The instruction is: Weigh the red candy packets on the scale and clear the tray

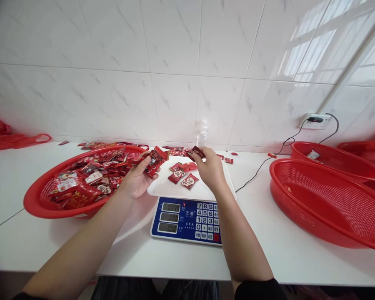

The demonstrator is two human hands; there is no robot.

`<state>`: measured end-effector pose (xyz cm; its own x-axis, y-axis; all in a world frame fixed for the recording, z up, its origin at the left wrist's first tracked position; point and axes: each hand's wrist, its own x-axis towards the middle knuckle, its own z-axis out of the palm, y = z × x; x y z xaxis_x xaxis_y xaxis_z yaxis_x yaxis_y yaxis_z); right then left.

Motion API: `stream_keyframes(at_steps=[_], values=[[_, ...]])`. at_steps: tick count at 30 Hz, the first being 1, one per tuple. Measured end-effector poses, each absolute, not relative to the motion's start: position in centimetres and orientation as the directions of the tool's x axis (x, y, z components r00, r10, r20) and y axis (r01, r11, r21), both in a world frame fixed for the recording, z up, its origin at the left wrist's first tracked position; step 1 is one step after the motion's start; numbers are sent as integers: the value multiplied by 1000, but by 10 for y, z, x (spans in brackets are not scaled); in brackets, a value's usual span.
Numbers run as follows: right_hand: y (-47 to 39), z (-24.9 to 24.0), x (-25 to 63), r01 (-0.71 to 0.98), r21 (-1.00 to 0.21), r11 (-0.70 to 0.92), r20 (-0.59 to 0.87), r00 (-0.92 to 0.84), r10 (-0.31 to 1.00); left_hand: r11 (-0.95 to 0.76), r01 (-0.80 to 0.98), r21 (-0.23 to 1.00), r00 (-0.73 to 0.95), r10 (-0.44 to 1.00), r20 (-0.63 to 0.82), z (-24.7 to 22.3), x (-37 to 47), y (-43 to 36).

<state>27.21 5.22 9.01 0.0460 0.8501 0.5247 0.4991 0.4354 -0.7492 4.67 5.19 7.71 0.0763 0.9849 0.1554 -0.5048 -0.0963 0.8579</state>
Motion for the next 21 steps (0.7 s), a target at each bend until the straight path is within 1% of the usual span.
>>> stream_keyframes(at_steps=[2, 4, 7, 12, 16, 18, 20, 21], values=[[56, 88, 284, 665, -657, 356, 502, 33, 864, -128, -530, 838, 69, 979, 193, 71, 42, 49], [62, 83, 291, 758, -589, 279, 439, 10, 899, -157, -542, 826, 71, 970, 231, 64, 38, 46], [70, 75, 294, 818, -529, 226, 355, -28, 934, -184, -517, 836, 95, 958, 270, 55, 35, 42], [75, 68, 288, 898, -383, 218, 245, -128, 961, -187, -489, 852, 147, 945, 292, 49, 32, 39], [75, 64, 284, 905, -350, 243, 191, -185, 964, -190, -492, 849, 149, 943, 298, 47, 35, 40], [74, 63, 283, 913, -337, 230, 179, -177, 968, -207, -492, 845, 144, 939, 314, 47, 36, 42], [71, 64, 281, 917, -340, 207, 214, -139, 967, -229, -486, 843, 132, 935, 330, 46, 37, 42], [68, 66, 279, 909, -363, 207, 247, -121, 961, -245, -479, 843, 126, 931, 342, 45, 37, 43]])
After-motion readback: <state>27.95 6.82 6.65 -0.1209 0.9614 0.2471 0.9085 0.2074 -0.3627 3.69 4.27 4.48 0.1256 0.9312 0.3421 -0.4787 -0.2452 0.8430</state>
